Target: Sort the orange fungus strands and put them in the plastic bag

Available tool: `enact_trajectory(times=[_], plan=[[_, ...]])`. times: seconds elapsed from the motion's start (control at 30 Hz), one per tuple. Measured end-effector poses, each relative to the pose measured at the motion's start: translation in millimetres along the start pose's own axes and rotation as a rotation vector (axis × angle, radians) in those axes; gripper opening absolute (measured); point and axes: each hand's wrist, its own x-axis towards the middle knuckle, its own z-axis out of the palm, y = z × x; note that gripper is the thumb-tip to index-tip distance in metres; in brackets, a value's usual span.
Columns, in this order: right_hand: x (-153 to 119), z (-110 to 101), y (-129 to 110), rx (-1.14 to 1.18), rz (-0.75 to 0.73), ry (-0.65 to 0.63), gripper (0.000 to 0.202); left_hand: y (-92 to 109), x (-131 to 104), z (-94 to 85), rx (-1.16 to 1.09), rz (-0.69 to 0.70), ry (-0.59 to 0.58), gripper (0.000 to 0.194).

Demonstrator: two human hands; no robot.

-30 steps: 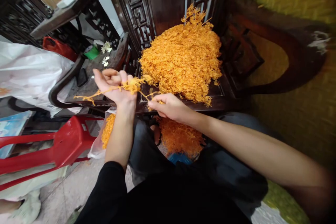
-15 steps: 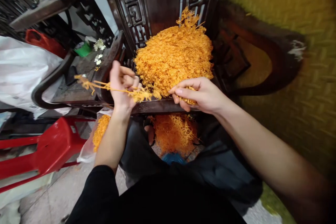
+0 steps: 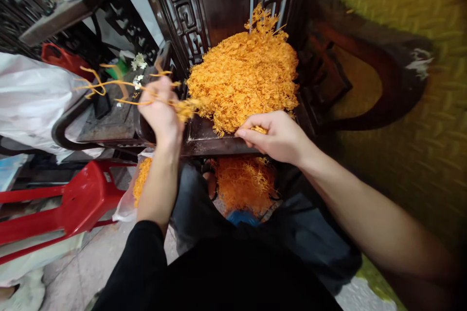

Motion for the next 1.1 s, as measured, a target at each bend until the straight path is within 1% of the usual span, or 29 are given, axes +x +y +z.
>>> enact_trajectory(times=[0.03, 0.07, 0.1, 0.13, 0.17, 0.2, 0.23, 0.27, 0.3, 0.33, 0.4, 0.47, 0.5, 0.57, 0.63, 0.67, 0.7, 0.73, 0.77, 0.8, 0.83, 0.9, 0.97, 1.03, 1.1], plan=[[-0.3, -5.4, 1.3, 0.068, 0.007, 0.020, 0.030, -0.5, 7.9, -4.1, -0.014, -0.025, 0.028, 0.039], [0.1, -11.9, 3.1, 0.164, 0.004, 0.051, 0.027, 0.2, 11.7, -7.9, 0.021, -0.098, -0.057, 0.037], [1.2, -19.0, 4.9, 0.278, -0.009, 0.093, 0.024, 1.9, 10.9, -11.1, 0.097, -0.219, -0.227, 0.034], [2.5, -26.3, 6.7, 0.394, -0.026, 0.137, 0.023, 4.4, 6.4, -13.7, 0.188, -0.339, -0.426, 0.032], [4.1, -33.4, 8.1, 0.504, -0.038, 0.174, 0.022, 7.4, -0.6, -15.5, 0.285, -0.450, -0.639, 0.031], [5.5, -39.5, 9.2, 0.600, -0.037, 0.197, 0.022, 10.5, -8.3, -16.5, 0.361, -0.535, -0.816, 0.032], [6.7, -44.2, 9.8, 0.675, -0.023, 0.203, 0.025, 13.3, -15.4, -16.8, 0.401, -0.584, -0.936, 0.034], [7.7, -47.2, 10.1, 0.723, -0.002, 0.199, 0.029, 15.3, -20.8, -16.4, 0.398, -0.605, -0.987, 0.035], [8.3, -48.1, 10.2, 0.746, 0.021, 0.192, 0.033, 16.3, -23.8, -15.6, 0.348, -0.611, -0.967, 0.038], [8.8, -46.9, 10.4, 0.748, 0.042, 0.185, 0.036, 16.3, -24.6, -14.4, 0.262, -0.618, -0.898, 0.041], [9.1, -38.5, 11.0, 0.705, 0.055, 0.169, 0.034, 14.3, -20.8, -11.5, 0.038, -0.643, -0.666, 0.048], [9.2, -23.9, 12.0, 0.651, 0.040, 0.111, 0.032, 11.4, -14.1, -8.4, -0.165, -0.705, -0.421, 0.053], [9.0, -15.5, 12.4, 0.612, 0.028, 0.069, 0.033, 10.3, -11.2, -6.9, -0.241, -0.742, -0.320, 0.054], [8.2, 1.5, 12.2, 0.455, -0.026, -0.008, 0.038, 8.6, -7.9, -4.0, -0.337, -0.814, -0.173, 0.055], [6.9, 16.4, 11.0, 0.214, -0.132, -0.043, 0.047, 7.3, -8.5, -1.5, -0.381, -0.865, -0.081, 0.056], [6.4, 22.8, 10.4, 0.084, -0.202, -0.043, 0.052, 6.6, -9.6, -0.4, -0.392, -0.883, -0.052, 0.056], [6.0, 28.5, 10.0, -0.033, -0.280, -0.027, 0.052, 5.6, -10.6, 0.4, -0.398, -0.898, -0.030, 0.055], [5.8, 33.6, 10.0, -0.130, -0.357, 0.007, 0.045, 4.5, -11.0, 0.7, -0.399, -0.905, -0.011, 0.054], [5.8, 38.0, 10.4, -0.210, -0.424, 0.054, 0.033, 3.0, -10.3, 0.5, -0.396, -0.896, 0.012, 0.054], [6.0, 41.8, 11.0, -0.274, -0.477, 0.107, 0.023, 1.4, -8.3, -0.5, -0.393, -0.865, 0.046, 0.053], [6.2, 45.0, 11.8, -0.321, -0.513, 0.157, 0.021, -0.6, -4.8, -2.4, -0.391, -0.814, 0.093, 0.052], [6.9, 49.9, 13.1, -0.370, -0.524, 0.215, 0.023, -4.7, 6.2, -8.9, -0.397, -0.679, 0.201, 0.052], [7.6, 52.8, 13.6, -0.383, -0.494, 0.206, 0.022, -8.8, 20.0, -18.9, -0.406, -0.587, 0.266, 0.052], [8.0, 53.4, 13.5, -0.376, -0.454, 0.168, 0.024, -12.6, 34.1, -31.3, -0.395, -0.577, 0.291, 0.052], [7.8, 50.9, 12.8, -0.357, -0.390, 0.145, 0.026, -15.9, 46.5, -44.3, -0.376, -0.594, 0.343, 0.054]])
